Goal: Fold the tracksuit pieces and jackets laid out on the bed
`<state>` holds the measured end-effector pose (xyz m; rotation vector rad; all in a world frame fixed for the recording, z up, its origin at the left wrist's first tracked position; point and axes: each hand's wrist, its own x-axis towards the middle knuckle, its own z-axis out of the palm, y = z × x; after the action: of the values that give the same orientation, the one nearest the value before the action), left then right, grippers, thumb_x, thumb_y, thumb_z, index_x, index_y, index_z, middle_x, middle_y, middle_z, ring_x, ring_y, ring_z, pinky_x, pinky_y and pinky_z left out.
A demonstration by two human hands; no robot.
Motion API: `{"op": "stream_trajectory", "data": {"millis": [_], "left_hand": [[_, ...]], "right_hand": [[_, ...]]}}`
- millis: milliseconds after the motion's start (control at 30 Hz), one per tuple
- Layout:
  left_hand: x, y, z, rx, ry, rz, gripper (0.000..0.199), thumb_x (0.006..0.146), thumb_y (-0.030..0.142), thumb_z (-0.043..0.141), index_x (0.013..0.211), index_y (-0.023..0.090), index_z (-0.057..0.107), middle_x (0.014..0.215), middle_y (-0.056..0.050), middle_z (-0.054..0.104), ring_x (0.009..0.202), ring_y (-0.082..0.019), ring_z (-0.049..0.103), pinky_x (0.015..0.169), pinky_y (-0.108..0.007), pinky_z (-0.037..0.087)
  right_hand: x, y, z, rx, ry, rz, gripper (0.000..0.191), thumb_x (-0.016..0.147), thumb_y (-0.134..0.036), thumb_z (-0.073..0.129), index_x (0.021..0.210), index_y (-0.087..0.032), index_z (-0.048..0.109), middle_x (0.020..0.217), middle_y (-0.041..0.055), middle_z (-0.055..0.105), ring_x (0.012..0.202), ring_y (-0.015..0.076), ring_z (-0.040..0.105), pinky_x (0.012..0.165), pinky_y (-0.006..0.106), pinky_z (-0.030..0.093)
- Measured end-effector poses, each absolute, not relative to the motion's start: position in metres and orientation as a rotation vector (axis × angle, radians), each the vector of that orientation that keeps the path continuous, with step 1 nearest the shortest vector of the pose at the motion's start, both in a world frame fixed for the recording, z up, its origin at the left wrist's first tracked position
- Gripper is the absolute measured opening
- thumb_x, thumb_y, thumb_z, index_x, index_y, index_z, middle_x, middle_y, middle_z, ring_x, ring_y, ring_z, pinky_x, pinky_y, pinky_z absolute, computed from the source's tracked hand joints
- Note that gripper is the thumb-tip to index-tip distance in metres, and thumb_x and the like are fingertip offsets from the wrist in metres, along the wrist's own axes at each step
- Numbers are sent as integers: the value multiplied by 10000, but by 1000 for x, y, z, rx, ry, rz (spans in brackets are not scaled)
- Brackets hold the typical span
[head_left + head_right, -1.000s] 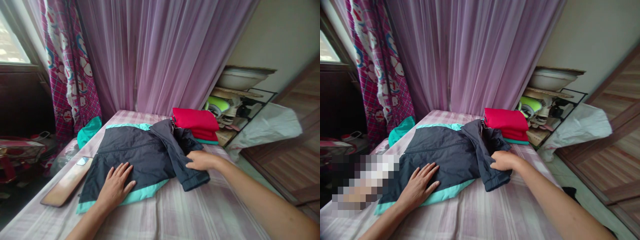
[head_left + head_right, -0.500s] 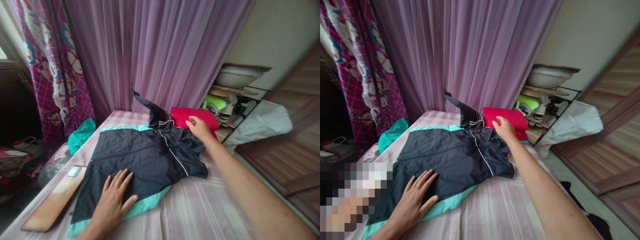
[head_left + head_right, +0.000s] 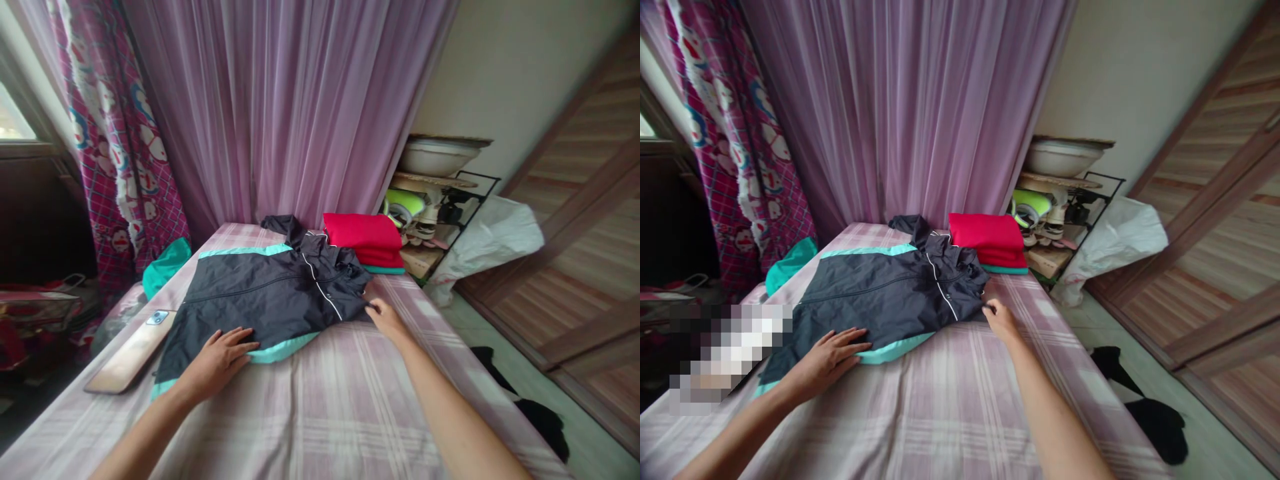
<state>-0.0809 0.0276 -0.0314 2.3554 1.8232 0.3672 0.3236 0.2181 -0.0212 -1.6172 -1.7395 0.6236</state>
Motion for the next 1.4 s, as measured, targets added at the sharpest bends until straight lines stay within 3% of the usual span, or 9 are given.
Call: {"op": "stream_trajectory", "data": {"millis": [133, 367, 500, 600, 700, 867, 1067, 1233, 1400], "left_hand": [[-99, 30, 3, 2264, 1949, 503, 493, 959, 493, 329, 1064, 250, 745, 1273, -86, 690, 1126, -252, 666, 1013, -436, 500], [-27, 55, 77, 2287, 1785, 945, 675, 879, 569, 494, 1449, 210, 447, 1487, -108, 512, 1349, -265, 496, 1104, -433, 415], [31, 109, 92, 2012, 1667, 1203, 721, 730, 545, 695, 1349, 203, 557, 1323, -107, 649, 1217, -299, 597, 998, -406, 487], [32, 141, 89, 1593, 1593, 1436, 434, 728, 509, 694, 1025, 193, 709, 874, -37, 755, 877, -228, 694, 777, -313, 540], [9, 149, 86, 1366, 1561, 1540, 413, 711, 558, 673, 841, 167, 694, 663, 2, 683, 666, -174, 649, 613, -264, 510], [-23, 132, 92, 1128, 1525, 1605, 531, 586, 616, 747, 860, 167, 674, 692, 9, 684, 602, -143, 626, 564, -247, 498], [-40, 125, 108, 1065, 1530, 1637, 652, 497, 658, 784, 912, 167, 674, 731, 3, 697, 653, -152, 646, 597, -253, 518], [-57, 127, 112, 1047, 1572, 1650, 592, 554, 634, 770, 919, 177, 674, 739, 2, 699, 653, -150, 650, 599, -250, 527], [-71, 129, 114, 1002, 1598, 1721, 482, 645, 559, 744, 951, 191, 686, 775, 9, 711, 655, -134, 654, 593, -226, 527]], "right_hand": [[314, 220, 28, -1390, -1752, 503, 278, 783, -442, 533, 911, -220, 640, 821, 42, 708, 801, 218, 648, 726, 322, 482], [247, 201, 117, -1090, -2007, 400, 200, 812, -393, 606, 886, -232, 697, 786, 6, 720, 745, 188, 645, 702, 288, 474], [201, 199, 133, -871, -2076, 578, 163, 825, -354, 629, 882, -224, 709, 806, 2, 733, 772, 169, 656, 739, 277, 504], [201, 213, 127, -684, -1954, 863, 276, 867, -394, 586, 1035, -199, 685, 951, 29, 749, 837, 154, 682, 779, 277, 536], [225, 234, 101, -881, -1874, 868, 291, 897, -350, 540, 1108, -189, 659, 1056, 63, 742, 874, 155, 697, 823, 307, 552], [244, 256, 36, -1283, -2010, 685, 297, 824, -136, 548, 1065, -210, 705, 1040, 70, 749, 991, 218, 684, 940, 391, 519], [193, 271, 1, -1216, -2138, 651, 628, 768, -97, 590, 1377, -243, 554, 1317, 95, 627, 1185, 236, 598, 1011, 373, 471], [159, 281, 2, -1064, -2255, 600, 374, 755, -139, 643, 1119, -217, 686, 1256, 94, 640, 1168, 229, 584, 1016, 361, 444], [181, 276, 23, -1041, -2213, 636, 147, 850, -266, 561, 936, -196, 659, 910, 50, 710, 901, 204, 657, 833, 331, 501]]}}
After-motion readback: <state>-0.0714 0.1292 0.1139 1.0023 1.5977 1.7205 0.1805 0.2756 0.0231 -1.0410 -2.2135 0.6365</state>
